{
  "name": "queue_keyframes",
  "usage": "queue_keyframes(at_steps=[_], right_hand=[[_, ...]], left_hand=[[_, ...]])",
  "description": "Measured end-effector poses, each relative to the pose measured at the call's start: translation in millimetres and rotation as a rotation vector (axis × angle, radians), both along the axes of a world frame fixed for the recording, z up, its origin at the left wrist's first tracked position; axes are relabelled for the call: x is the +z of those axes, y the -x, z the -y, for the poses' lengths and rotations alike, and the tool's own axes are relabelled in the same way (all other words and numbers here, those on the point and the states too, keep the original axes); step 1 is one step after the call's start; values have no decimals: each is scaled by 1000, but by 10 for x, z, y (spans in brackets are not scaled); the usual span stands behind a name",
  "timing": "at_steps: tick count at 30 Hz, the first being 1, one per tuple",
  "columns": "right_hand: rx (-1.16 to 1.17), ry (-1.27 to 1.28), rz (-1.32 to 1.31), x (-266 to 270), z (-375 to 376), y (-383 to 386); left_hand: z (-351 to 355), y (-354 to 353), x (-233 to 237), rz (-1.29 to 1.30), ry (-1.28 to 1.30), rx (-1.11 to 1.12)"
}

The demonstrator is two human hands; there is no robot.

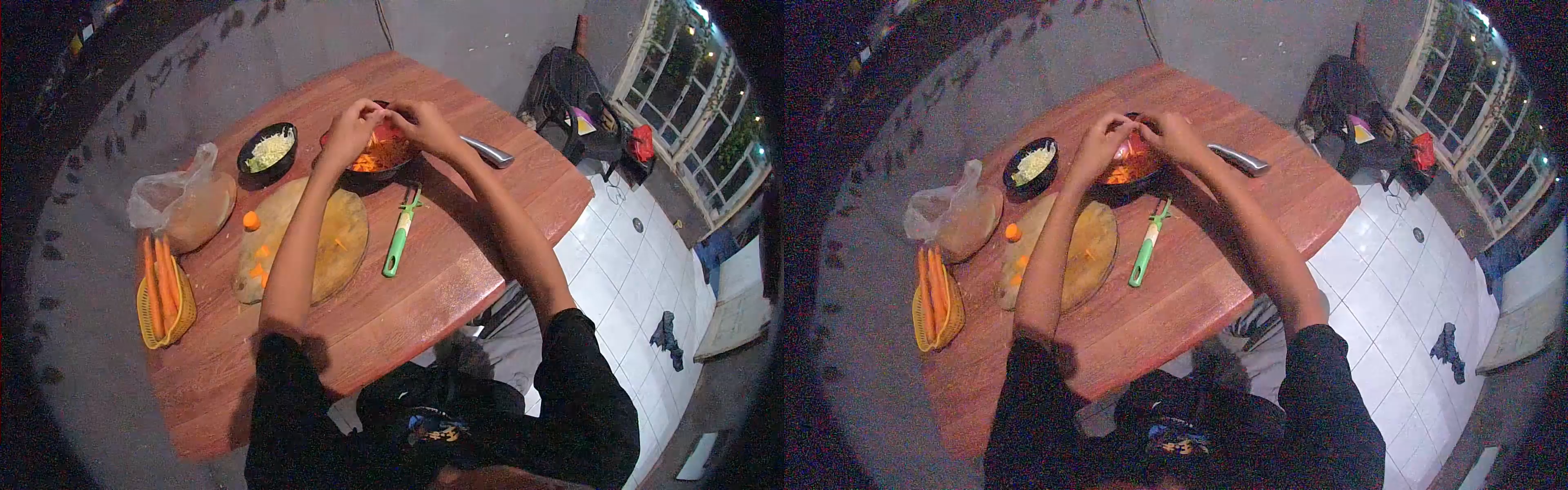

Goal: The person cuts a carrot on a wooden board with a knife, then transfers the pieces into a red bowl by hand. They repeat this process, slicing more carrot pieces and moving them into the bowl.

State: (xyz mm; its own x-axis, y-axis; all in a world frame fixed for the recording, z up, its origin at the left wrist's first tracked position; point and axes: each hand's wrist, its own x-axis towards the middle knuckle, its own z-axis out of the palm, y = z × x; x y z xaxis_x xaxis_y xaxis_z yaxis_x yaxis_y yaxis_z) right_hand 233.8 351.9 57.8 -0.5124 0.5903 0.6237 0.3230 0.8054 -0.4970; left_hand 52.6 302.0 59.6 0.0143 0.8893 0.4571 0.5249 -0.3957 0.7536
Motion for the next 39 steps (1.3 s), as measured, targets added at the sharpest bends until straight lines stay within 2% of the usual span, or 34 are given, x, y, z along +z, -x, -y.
queue_keyframes(at_steps=[3, 14, 16, 22, 25, 28, 31, 33, 34, 36, 39], right_hand=[[18, 16, 20, -10, -11, 0], [-82, -70, 6, 20, 37, -2], [23, 32, -86, 32, 29, -22], [-27, -10, -72, 59, 66, -9], [-85, 134, -33, 44, 41, 5], [-91, 36, -70, -43, -41, 25], [-116, 88, -116, -3, 48, 29], [-138, 53, -136, -37, -8, 48], [-160, 18, -154, -52, -39, 54], [-165, 35, -140, -53, -62, 52], [-171, 73, -90, -9, -26, 29]], left_hand=[[22, 6, 21, -94, -118, 25], [51, 11, 10, -114, -89, 5], [54, 15, 0, -116, -111, 1], [69, -6, 22, -87, -36, 2], [81, -29, 15, 4, -50, 7], [59, -36, 1, 21, -93, -33], [46, -33, -20, 24, -117, -92], [29, -32, -30, -122, -245, -79], [23, -28, -37, -122, -244, -79], [37, -36, -19, -132, -80, -104], [97, -56, 3, -45, -68, -121]])
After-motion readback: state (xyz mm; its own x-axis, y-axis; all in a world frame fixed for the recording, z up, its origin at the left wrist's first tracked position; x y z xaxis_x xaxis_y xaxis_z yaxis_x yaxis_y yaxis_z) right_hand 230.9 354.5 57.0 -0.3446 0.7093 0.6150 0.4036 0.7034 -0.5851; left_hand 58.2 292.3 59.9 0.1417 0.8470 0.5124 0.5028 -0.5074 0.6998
